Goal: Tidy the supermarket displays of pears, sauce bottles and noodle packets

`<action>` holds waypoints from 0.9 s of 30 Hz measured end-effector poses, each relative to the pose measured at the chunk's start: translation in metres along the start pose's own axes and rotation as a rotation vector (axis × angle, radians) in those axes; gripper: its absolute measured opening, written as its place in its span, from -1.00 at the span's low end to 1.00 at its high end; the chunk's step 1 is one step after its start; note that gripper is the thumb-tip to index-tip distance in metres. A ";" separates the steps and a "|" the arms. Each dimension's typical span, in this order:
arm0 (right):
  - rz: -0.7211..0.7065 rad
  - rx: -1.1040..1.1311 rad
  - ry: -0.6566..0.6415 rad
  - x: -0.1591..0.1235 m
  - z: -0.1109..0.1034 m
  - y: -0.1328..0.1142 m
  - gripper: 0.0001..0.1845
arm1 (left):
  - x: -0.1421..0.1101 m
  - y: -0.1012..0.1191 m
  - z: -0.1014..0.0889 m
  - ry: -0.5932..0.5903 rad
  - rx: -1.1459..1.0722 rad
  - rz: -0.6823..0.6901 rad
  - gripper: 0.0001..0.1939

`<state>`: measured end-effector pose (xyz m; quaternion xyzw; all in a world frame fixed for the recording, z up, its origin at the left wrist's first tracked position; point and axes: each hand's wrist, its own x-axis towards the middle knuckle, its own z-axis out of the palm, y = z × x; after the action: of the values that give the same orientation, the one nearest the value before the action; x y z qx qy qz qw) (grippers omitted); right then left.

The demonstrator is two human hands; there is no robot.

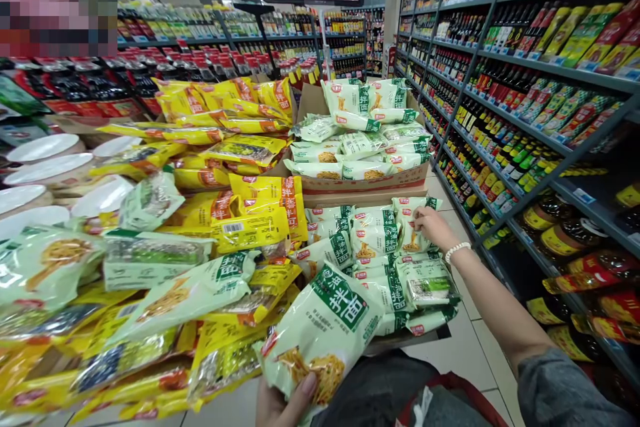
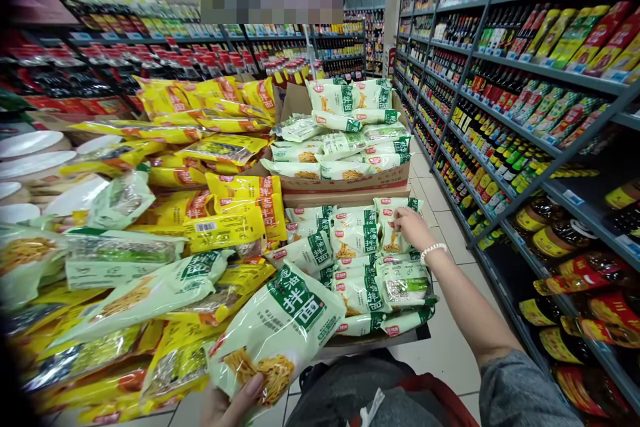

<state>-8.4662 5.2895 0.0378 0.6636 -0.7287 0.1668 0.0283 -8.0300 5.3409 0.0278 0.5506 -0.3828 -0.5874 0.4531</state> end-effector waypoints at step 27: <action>-0.010 0.037 -0.210 -0.043 0.000 0.002 -0.42 | -0.011 0.011 0.012 -0.001 0.010 0.079 -0.26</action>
<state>-8.4629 5.3304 0.0263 0.6816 -0.7210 0.1096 -0.0598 -8.0408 5.3480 0.0427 0.5371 -0.4074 -0.5673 0.4730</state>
